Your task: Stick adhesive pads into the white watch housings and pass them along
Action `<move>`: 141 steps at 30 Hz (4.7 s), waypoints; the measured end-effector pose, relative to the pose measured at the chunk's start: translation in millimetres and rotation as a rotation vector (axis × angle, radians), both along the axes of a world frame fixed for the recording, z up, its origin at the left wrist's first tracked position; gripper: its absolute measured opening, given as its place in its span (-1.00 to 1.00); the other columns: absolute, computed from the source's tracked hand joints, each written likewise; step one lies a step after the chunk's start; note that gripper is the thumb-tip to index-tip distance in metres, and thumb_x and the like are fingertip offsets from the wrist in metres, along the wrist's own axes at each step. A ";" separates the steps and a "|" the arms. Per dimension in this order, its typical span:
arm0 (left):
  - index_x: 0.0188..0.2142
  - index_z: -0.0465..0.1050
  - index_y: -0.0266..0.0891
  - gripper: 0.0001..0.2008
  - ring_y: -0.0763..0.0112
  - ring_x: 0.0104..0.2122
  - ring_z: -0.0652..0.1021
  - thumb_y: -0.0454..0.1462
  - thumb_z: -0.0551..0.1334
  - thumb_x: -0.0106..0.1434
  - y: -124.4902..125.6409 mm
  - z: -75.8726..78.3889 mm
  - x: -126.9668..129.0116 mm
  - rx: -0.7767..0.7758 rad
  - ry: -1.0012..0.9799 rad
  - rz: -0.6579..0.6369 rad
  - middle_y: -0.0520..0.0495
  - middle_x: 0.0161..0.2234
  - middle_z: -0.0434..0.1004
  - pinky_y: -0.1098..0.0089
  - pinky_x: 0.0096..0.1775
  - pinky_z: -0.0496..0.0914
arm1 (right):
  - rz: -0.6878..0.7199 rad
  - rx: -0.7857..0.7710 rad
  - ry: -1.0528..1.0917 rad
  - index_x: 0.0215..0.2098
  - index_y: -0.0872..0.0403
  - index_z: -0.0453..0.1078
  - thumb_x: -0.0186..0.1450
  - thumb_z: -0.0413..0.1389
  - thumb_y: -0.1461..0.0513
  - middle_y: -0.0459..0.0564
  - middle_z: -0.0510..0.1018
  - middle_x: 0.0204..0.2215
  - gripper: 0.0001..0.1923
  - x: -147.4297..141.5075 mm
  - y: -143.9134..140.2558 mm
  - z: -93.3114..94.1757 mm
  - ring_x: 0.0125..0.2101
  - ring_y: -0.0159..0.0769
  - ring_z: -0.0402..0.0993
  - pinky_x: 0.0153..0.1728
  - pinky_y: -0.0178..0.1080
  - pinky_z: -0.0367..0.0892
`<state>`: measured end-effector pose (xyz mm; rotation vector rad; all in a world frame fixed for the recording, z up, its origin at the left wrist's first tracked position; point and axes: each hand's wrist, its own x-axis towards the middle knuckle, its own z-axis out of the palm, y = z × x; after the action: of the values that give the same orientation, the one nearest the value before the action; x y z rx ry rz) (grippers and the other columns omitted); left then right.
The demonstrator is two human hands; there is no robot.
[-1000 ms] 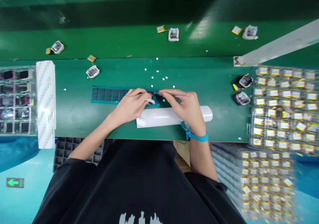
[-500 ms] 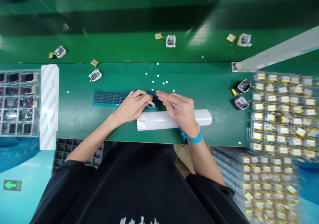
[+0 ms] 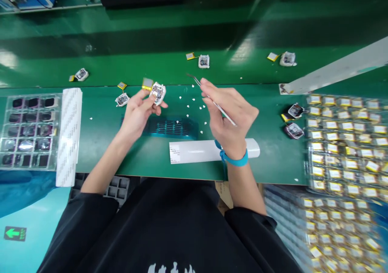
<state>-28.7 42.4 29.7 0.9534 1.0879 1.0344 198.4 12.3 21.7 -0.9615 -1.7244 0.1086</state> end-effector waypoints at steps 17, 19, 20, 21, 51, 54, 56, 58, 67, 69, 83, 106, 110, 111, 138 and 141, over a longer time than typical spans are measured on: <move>-0.43 0.62 -0.27 -0.87 0.53 -0.47 0.59 -0.29 0.47 0.22 -2.3 -33.5 -4.6 -0.157 -0.086 0.129 0.00 -0.43 0.62 0.50 -0.32 0.50 | 0.186 0.026 -0.361 0.31 -0.02 0.42 0.47 0.22 0.37 -0.01 0.61 0.15 -0.53 -15.9 -16.2 -32.0 -0.27 -0.35 0.64 -0.24 -0.26 0.59; -0.36 0.63 -0.26 -0.85 0.42 -0.35 0.69 -0.25 0.52 0.18 -3.4 -35.6 -3.4 -0.165 -0.079 0.192 -0.03 -0.36 0.69 0.43 -0.18 0.58 | 0.188 0.027 -0.444 0.25 0.02 0.48 0.47 0.22 0.37 -0.01 0.61 0.16 -0.59 -17.6 -17.2 -31.5 -0.31 -0.34 0.61 -0.27 -0.23 0.58; -0.32 0.64 -0.26 -0.83 0.37 -0.31 0.72 -0.23 0.53 0.16 -3.9 -36.1 -2.8 -0.169 -0.083 0.215 -0.05 -0.32 0.71 0.39 -0.14 0.60 | 0.184 0.034 -0.475 0.22 0.03 0.50 0.46 0.22 0.38 -0.01 0.61 0.16 -0.61 -18.5 -17.8 -31.1 -0.32 -0.33 0.60 -0.28 -0.23 0.57; -0.30 0.63 -0.26 -0.80 0.33 -0.29 0.73 -0.23 0.53 0.15 -4.5 -36.3 -2.3 -0.171 -0.087 0.228 -0.05 -0.31 0.72 0.36 -0.12 0.61 | 0.177 0.042 -0.498 0.19 0.03 0.53 0.45 0.22 0.39 -0.02 0.61 0.16 -0.63 -19.4 -18.5 -30.6 -0.33 -0.33 0.59 -0.30 -0.22 0.56; -0.41 0.57 -0.23 -0.82 0.31 -0.36 0.71 -0.25 0.49 0.02 -16.7 -29.3 3.4 -0.295 -0.092 0.198 0.01 -0.38 0.68 0.29 -0.18 0.65 | 0.123 0.042 -0.524 0.13 -0.06 0.58 0.47 0.26 0.30 -0.16 0.62 0.13 -0.71 -25.9 -23.2 -27.2 -0.31 -0.37 0.59 -0.40 -0.23 0.45; -0.41 0.57 -0.22 -0.84 0.33 -0.38 0.69 -0.27 0.48 0.02 -17.5 -29.5 3.7 -0.316 -0.096 0.194 0.01 -0.38 0.69 0.29 -0.19 0.65 | 0.147 -0.027 -0.482 0.23 -0.11 0.52 0.46 0.26 0.29 -0.15 0.61 0.15 -0.61 -25.3 -24.7 -29.5 -0.28 -0.34 0.59 -0.38 -0.22 0.45; -0.41 0.57 -0.22 -0.85 0.33 -0.38 0.70 -0.28 0.48 0.03 -18.5 -29.9 4.1 -0.326 -0.107 0.195 0.01 -0.38 0.69 0.30 -0.21 0.65 | 0.146 -0.015 -0.482 0.22 -0.10 0.53 0.46 0.26 0.29 -0.14 0.62 0.14 -0.62 -25.9 -25.1 -29.8 -0.29 -0.33 0.58 -0.39 -0.22 0.43; -0.40 0.58 -0.23 -0.86 0.33 -0.37 0.70 -0.28 0.48 0.04 -19.7 -30.3 4.6 -0.328 -0.115 0.206 0.01 -0.37 0.69 0.31 -0.21 0.65 | 0.143 0.031 -0.499 0.16 -0.02 0.56 0.45 0.27 0.31 -0.10 0.64 0.12 -0.68 -26.8 -25.0 -29.0 -0.30 -0.33 0.56 -0.40 -0.21 0.42; -0.38 0.56 -0.23 -0.83 0.30 -0.37 0.70 -0.25 0.48 0.06 -20.6 -29.6 4.8 -0.328 -0.077 0.180 -0.02 -0.35 0.68 0.25 -0.17 0.63 | 0.216 -0.046 -0.478 0.18 -0.05 0.55 0.46 0.25 0.34 -0.07 0.64 0.13 -0.64 -24.8 -27.4 -26.8 -0.26 -0.31 0.59 -0.28 -0.22 0.51; -0.41 0.55 -0.23 -0.83 0.34 -0.40 0.67 -0.25 0.48 0.05 -21.0 -29.6 5.5 -0.318 -0.068 0.186 0.00 -0.38 0.66 0.28 -0.21 0.63 | 0.218 -0.053 -0.473 0.16 -0.04 0.56 0.45 0.25 0.35 -0.07 0.63 0.14 -0.65 -24.0 -27.9 -26.8 -0.26 -0.31 0.59 -0.28 -0.21 0.53; -0.52 0.59 -0.22 -0.87 0.48 -0.55 0.56 -0.31 0.50 0.04 -23.1 -30.8 7.6 -0.243 -0.040 0.191 0.05 -0.51 0.60 0.42 -0.42 0.54 | 0.159 0.036 -0.568 -0.02 0.01 0.61 0.52 0.20 0.30 -0.12 0.67 0.06 -0.85 -27.7 -26.6 -22.2 -0.33 -0.39 0.58 -0.22 -0.27 0.60; -0.49 0.58 -0.28 -0.63 0.45 -0.63 0.58 -0.05 0.59 -0.03 -23.2 -43.0 6.1 -0.186 0.028 0.117 -0.01 -0.57 0.61 0.47 -0.51 0.51 | 0.351 -0.279 -0.056 0.23 -0.03 0.48 0.51 0.15 0.37 -0.03 0.68 0.06 -0.63 -18.5 -21.3 -29.7 -0.25 -0.33 0.66 -0.18 -0.17 0.63; -0.40 0.58 -0.30 -0.59 0.41 -0.62 0.59 0.02 0.52 0.07 -23.2 -54.2 5.3 -0.057 0.196 0.092 -0.04 -0.56 0.60 0.44 -0.49 0.52 | 0.276 -0.184 -0.084 0.23 -0.01 0.47 0.52 0.12 0.38 -0.04 0.68 0.07 -0.63 -15.9 -18.0 -28.5 -0.25 -0.33 0.65 -0.20 -0.19 0.63; -0.35 0.59 -0.30 -0.59 0.39 -0.61 0.59 0.03 0.48 0.14 -18.5 -57.2 3.8 0.001 0.321 0.088 -0.05 -0.55 0.61 0.42 -0.48 0.52 | 0.242 -0.153 -0.139 0.23 0.00 0.47 0.53 0.11 0.37 -0.03 0.68 0.07 -0.65 -15.3 -17.1 -28.7 -0.26 -0.32 0.65 -0.20 -0.19 0.63; -0.24 0.49 -0.31 -0.69 0.30 -0.23 0.65 -0.07 0.37 0.41 146.3 -51.0 36.1 0.394 0.700 -0.137 -0.07 -0.26 0.63 0.18 -0.07 0.58 | 0.095 -0.073 -0.236 -0.08 0.02 0.57 0.57 -0.04 0.29 0.10 0.68 0.04 -0.69 -19.6 -5.5 -45.4 -0.04 -0.19 0.62 -0.04 -0.17 0.59; -0.30 0.35 -0.24 -0.54 0.30 -0.38 0.68 0.11 0.33 0.35 93.8 -42.0 30.8 0.393 0.470 -0.146 -0.09 -0.39 0.66 0.26 -0.21 0.60 | 0.040 -0.042 -0.138 -0.08 0.06 0.52 0.59 -0.15 0.31 0.04 0.69 -0.32 -0.62 -21.3 -8.9 -41.7 -0.33 -0.28 0.64 -0.22 -0.26 0.58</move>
<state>2.0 136.2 -12.3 1.6284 1.1920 0.9429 177.1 3.3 -20.1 -0.9848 -1.8747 0.1069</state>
